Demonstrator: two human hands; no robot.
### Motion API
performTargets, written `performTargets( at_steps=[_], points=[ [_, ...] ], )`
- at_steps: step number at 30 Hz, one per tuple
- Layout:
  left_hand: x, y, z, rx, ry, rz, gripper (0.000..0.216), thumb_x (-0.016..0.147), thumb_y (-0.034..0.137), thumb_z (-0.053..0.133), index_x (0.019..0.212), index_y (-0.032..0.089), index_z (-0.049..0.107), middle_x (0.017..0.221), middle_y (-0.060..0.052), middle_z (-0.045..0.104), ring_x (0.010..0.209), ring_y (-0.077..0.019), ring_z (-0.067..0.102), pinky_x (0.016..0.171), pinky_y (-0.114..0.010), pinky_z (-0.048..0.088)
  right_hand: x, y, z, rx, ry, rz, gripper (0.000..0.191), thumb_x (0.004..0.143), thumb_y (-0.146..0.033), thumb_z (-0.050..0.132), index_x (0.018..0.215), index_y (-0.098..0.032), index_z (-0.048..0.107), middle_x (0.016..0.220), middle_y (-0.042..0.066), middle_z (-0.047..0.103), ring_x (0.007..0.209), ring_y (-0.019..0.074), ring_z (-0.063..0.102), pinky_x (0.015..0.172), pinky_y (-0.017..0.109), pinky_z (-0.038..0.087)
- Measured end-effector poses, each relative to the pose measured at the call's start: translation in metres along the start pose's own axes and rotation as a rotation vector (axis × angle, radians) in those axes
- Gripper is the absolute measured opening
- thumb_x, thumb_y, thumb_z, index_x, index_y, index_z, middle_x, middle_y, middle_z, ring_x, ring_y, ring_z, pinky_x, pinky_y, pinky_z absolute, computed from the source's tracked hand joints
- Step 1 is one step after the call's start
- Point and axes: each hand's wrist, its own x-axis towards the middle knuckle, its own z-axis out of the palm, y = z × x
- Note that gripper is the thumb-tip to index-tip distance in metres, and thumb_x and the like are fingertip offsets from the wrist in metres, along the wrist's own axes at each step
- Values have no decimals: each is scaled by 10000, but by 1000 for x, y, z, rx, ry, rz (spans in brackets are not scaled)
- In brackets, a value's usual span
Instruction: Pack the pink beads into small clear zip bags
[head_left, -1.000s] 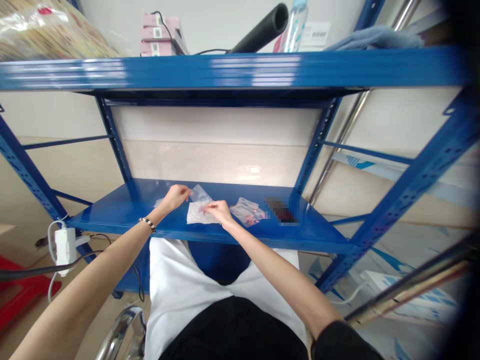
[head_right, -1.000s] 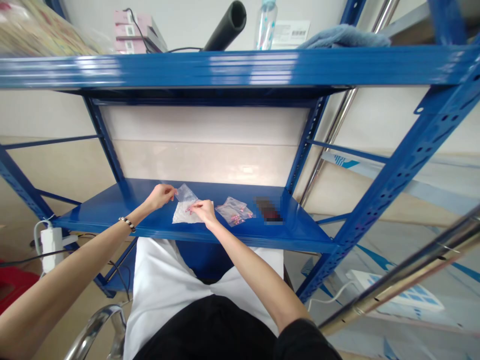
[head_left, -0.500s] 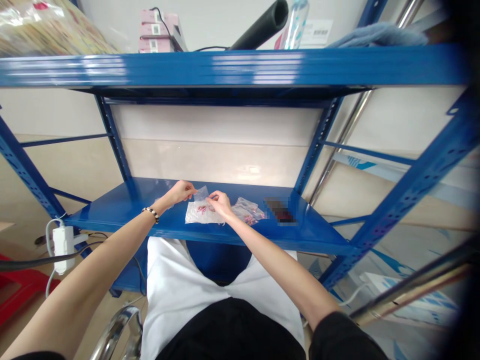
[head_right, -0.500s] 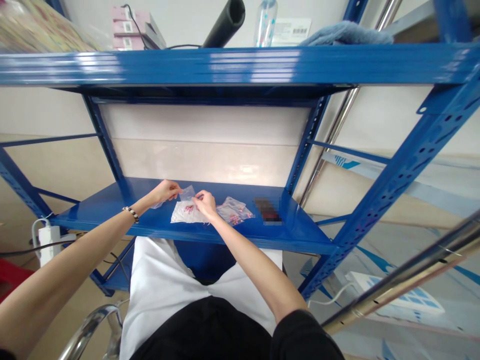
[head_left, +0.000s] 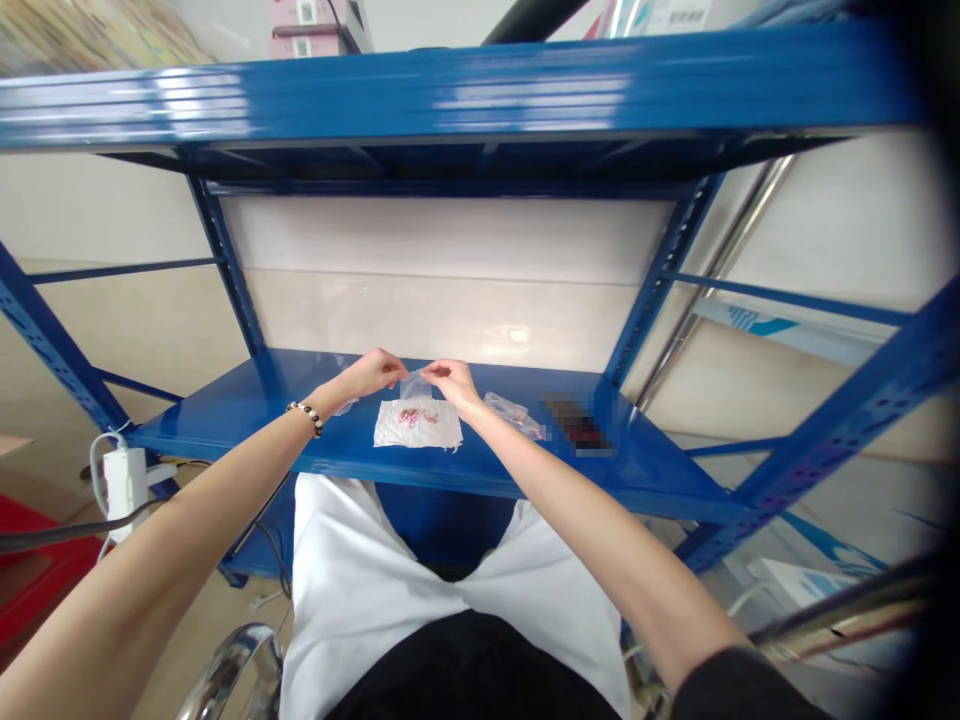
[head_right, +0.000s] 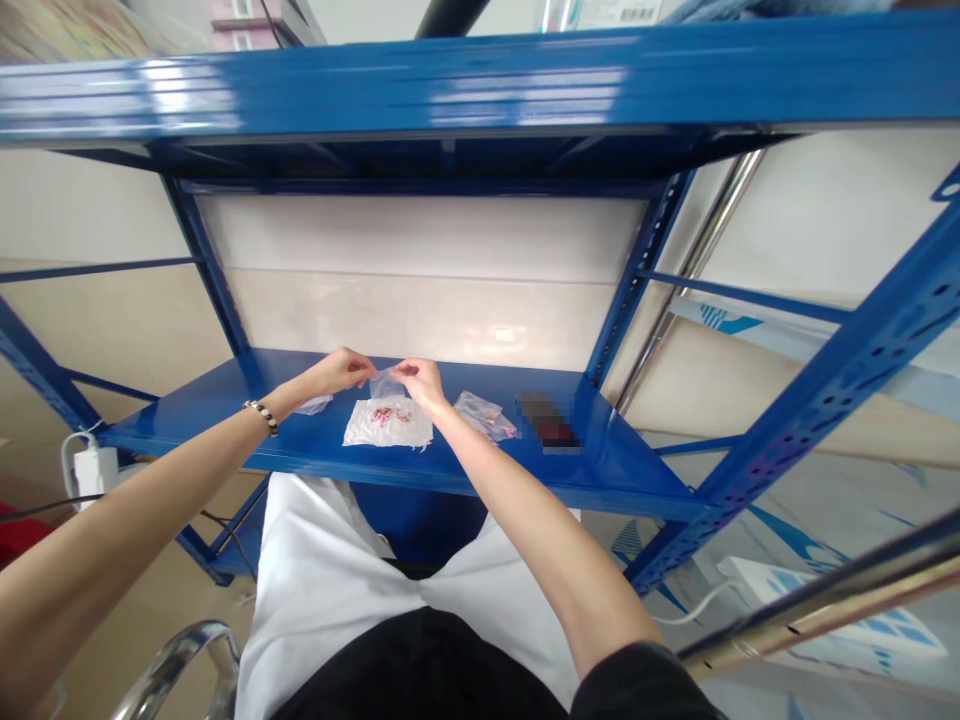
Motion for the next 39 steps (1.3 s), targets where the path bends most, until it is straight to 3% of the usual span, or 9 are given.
performTargets(
  at_steps=[8, 12, 16, 27, 35, 39],
  points=[
    [-11, 1, -2, -61, 151, -16, 219, 768, 305, 685, 831, 105, 747, 639, -66, 681, 547, -133, 569, 500, -223, 408, 1, 2, -10, 50, 64, 44, 206, 639, -349, 751, 732, -167, 724, 742, 42, 699, 708, 173, 597, 688, 283, 453],
    [-20, -3, 16, -93, 169, -21, 243, 748, 333, 710, 836, 111, 752, 722, -88, 721, 611, -157, 603, 545, -233, 437, -6, 4, -5, 64, 60, 34, 202, 642, -341, 744, 738, -165, 728, 754, 46, 707, 735, 183, 612, 695, 282, 454],
    [-19, -10, 28, -110, 195, -54, 218, 745, 325, 701, 759, 112, 741, 678, -89, 709, 604, -164, 602, 538, -237, 430, -11, 3, 1, 72, 35, 28, 205, 657, -353, 728, 747, -169, 732, 760, 49, 714, 737, 189, 620, 683, 280, 456],
    [-12, -13, 29, -77, 227, -44, 145, 754, 273, 643, 762, 129, 657, 638, -46, 652, 551, -141, 573, 517, -230, 415, -9, 11, -7, -31, 10, -33, 209, 675, -382, 710, 722, -179, 693, 698, 25, 675, 658, 166, 586, 623, 262, 425],
    [-19, -19, 37, -115, 269, -18, 273, 785, 372, 644, 880, 127, 720, 670, -62, 684, 591, -157, 585, 567, -242, 432, -12, 7, -6, 43, 59, -16, 237, 660, -399, 710, 711, -169, 686, 711, 37, 682, 687, 174, 597, 655, 270, 432],
    [-27, -26, 45, -109, 275, -32, 265, 774, 376, 653, 817, 127, 733, 688, -66, 696, 614, -165, 584, 579, -245, 427, -8, 3, -4, 76, 60, 11, 252, 641, -401, 733, 727, -165, 703, 735, 44, 696, 714, 178, 609, 692, 279, 442]
  ],
)
